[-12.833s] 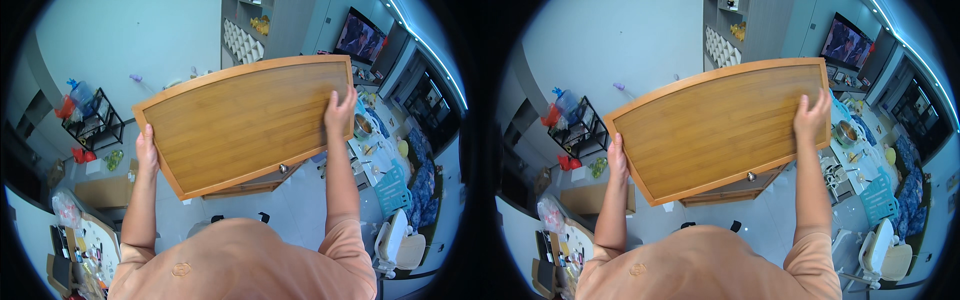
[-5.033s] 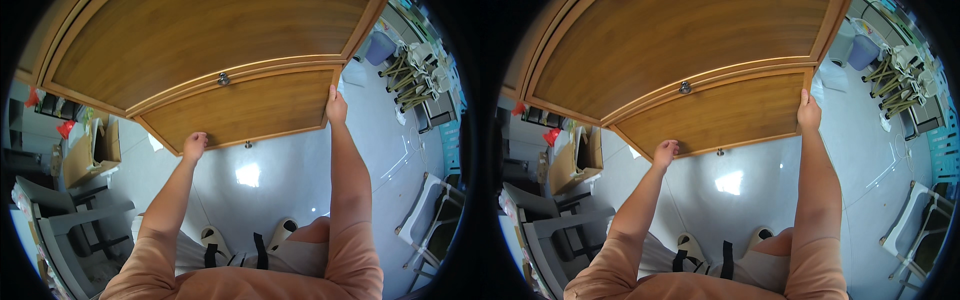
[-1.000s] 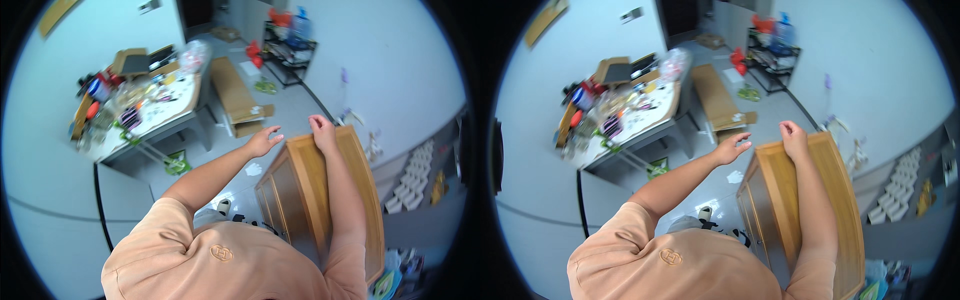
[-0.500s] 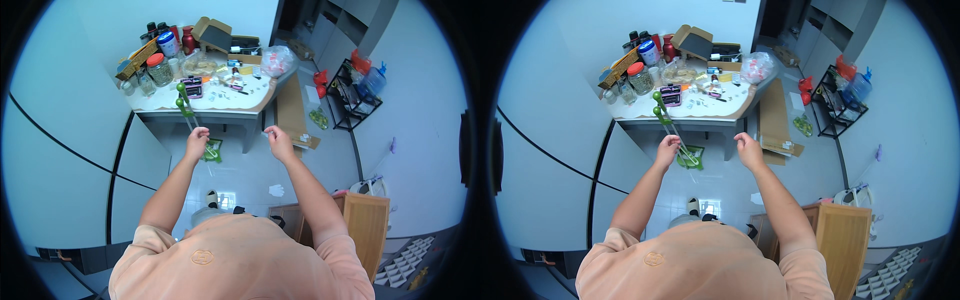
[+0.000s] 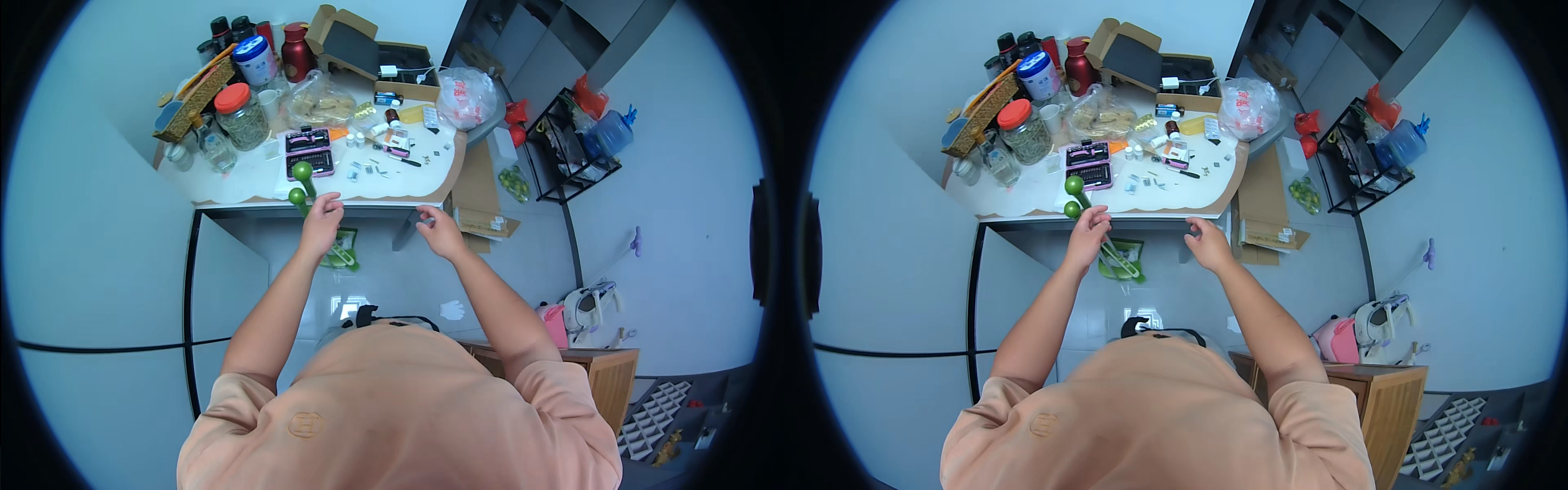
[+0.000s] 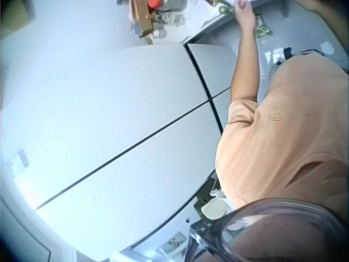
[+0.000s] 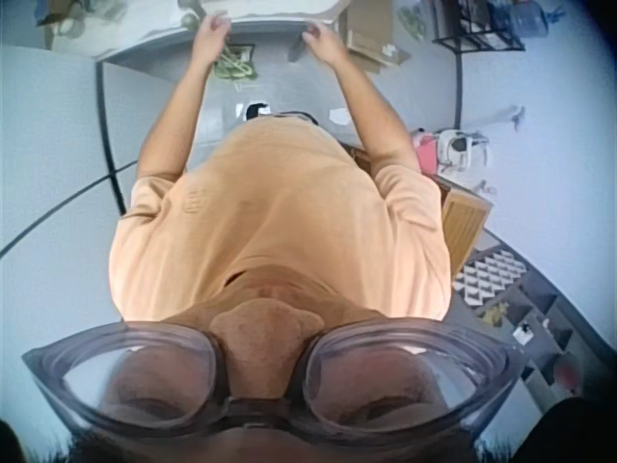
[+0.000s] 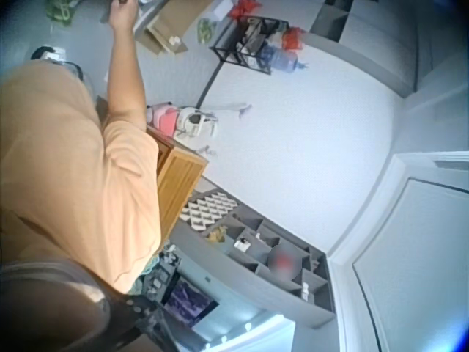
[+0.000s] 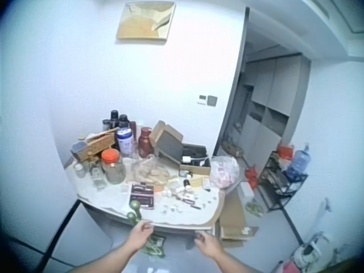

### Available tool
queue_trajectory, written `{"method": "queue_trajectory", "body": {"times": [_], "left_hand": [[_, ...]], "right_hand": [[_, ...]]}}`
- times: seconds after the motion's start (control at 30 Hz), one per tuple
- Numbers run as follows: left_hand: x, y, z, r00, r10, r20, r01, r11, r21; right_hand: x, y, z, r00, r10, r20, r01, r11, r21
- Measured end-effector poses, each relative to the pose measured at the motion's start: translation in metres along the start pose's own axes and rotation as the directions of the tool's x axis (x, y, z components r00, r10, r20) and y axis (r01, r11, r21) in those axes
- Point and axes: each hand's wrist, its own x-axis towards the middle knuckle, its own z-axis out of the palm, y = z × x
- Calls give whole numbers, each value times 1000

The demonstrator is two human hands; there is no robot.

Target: The person assembles a wooden cabinet by attaching the doors, picking up screws and handles from a table, and fastening them into the pre-drilled holes.

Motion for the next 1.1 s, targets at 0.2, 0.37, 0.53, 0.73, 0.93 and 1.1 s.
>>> {"method": "queue_trajectory", "body": {"times": [0.2, 0.37, 0.53, 0.73, 0.93, 1.1], "left_hand": [[51, -12, 14, 997, -56, -48, 65, 973, 221], [107, -46, 24, 979, -101, -180, 147, 953, 264], [159, -95, 36, 944, -130, -304, 261, 856, 446], [195, -102, 59, 838, -63, -542, 493, 514, 702], [217, -102, 92, 807, -144, -572, 546, 551, 631], [225, -99, 98, 849, -127, -513, 484, 574, 660]], "right_hand": [[59, 18, -7, 999, 37, 36, -36, 999, -20], [122, 48, -6, 990, 42, 137, -37, 999, -40], [193, 90, -20, 958, 81, 275, -63, 995, -73], [267, 130, -30, 920, -4, 393, 63, 989, -137], [326, 120, -14, 910, -105, 402, 126, 992, -28], [328, 97, 7, 883, -170, 437, 185, 983, 6]]}}
